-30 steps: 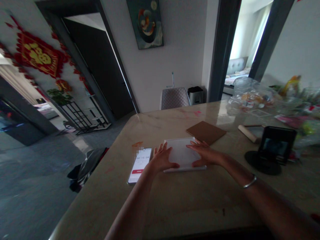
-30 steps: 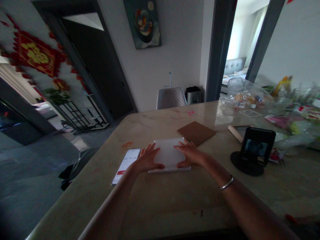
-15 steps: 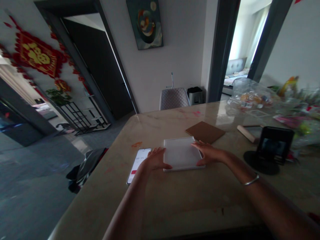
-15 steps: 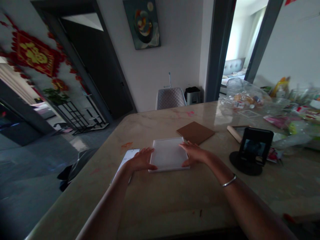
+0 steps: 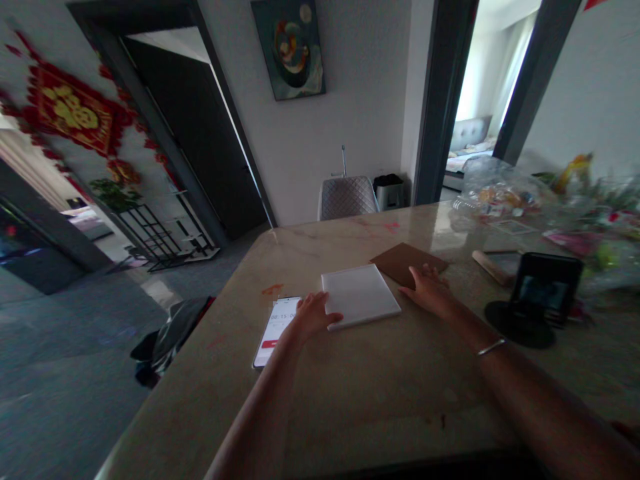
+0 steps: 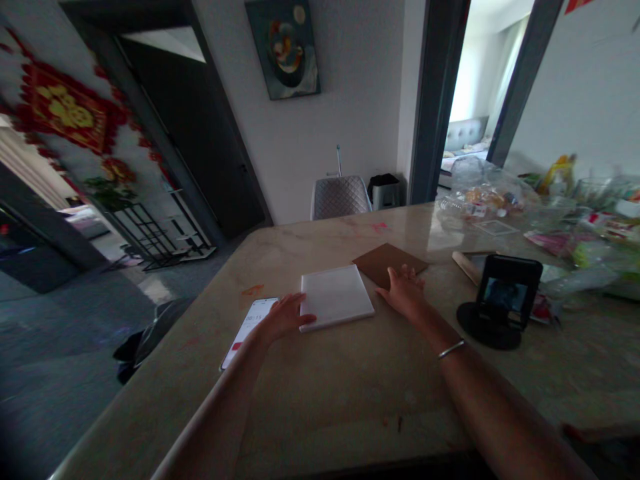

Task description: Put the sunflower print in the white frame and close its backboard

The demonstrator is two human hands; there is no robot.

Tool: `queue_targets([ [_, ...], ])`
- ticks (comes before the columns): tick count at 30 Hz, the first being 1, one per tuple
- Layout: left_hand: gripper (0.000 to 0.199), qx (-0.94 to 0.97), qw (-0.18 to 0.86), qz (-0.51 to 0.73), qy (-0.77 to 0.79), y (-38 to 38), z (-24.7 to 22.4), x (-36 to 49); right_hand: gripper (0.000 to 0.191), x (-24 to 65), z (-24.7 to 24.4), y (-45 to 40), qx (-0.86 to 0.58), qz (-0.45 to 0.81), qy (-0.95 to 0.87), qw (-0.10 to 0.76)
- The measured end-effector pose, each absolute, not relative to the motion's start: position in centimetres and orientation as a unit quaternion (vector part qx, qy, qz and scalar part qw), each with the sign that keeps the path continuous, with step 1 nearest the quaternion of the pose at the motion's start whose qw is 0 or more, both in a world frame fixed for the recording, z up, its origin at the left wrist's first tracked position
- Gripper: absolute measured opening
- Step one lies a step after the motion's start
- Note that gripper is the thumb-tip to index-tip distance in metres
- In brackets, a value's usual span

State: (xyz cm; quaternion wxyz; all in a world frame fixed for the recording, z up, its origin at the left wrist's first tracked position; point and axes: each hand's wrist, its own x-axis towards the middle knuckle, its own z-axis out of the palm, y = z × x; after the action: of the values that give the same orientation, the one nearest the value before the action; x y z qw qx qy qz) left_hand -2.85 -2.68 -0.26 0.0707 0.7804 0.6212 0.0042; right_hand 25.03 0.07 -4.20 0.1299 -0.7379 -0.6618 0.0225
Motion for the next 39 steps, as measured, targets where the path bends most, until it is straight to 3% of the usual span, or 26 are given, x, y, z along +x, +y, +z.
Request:
queue_targets([
  [5,0.055,0.784,0.049,0.017,0.619,-2.4,-0.8,-2.6,0.06,24.6,-3.8,-0.1,-0.738,0.01,-0.668,0.091],
  [14,0.058,0.791,0.051,0.017,0.61,-2.7,-1.2,-1.9,0.027,23.5,-3.1,0.5,-0.693,-0.047,-0.717,0.052],
  [21,0.053,0.792,0.057,0.029,0.607,-2.7,-1.3,-1.8,0.027,23.6,-2.5,0.7,-0.683,-0.071,-0.723,0.076],
  [26,0.054,0.791,0.054,0.035,0.608,-2.6,-1.7,-1.7,0.028,25.1,-0.8,-0.2,-0.694,-0.084,-0.693,0.174],
  [30,0.054,0.791,0.05,0.038,0.609,-2.6,-1.9,-1.6,0.029,26.1,-0.5,-0.2,-0.688,-0.052,-0.605,0.397],
  [33,0.055,0.787,0.056,0.032,0.613,-2.5,-2.1,-1.6,0.024,26.1,-1.0,0.4,-0.627,0.099,-0.501,0.589],
  [35,0.056,0.786,0.058,0.029,0.615,-2.4,-2.2,-1.6,0.019,25.8,-1.4,0.8,-0.552,0.253,-0.431,0.667],
  [37,0.058,0.78,0.064,0.036,0.622,-2.3,-2.4,-1.6,0.014,25.2,-1.8,1.0,-0.489,0.385,-0.383,0.683],
  [39,0.061,0.771,0.065,0.061,0.631,-2.1,-2.4,-1.5,0.012,24.5,-2.2,1.0,-0.467,0.481,-0.364,0.646],
])
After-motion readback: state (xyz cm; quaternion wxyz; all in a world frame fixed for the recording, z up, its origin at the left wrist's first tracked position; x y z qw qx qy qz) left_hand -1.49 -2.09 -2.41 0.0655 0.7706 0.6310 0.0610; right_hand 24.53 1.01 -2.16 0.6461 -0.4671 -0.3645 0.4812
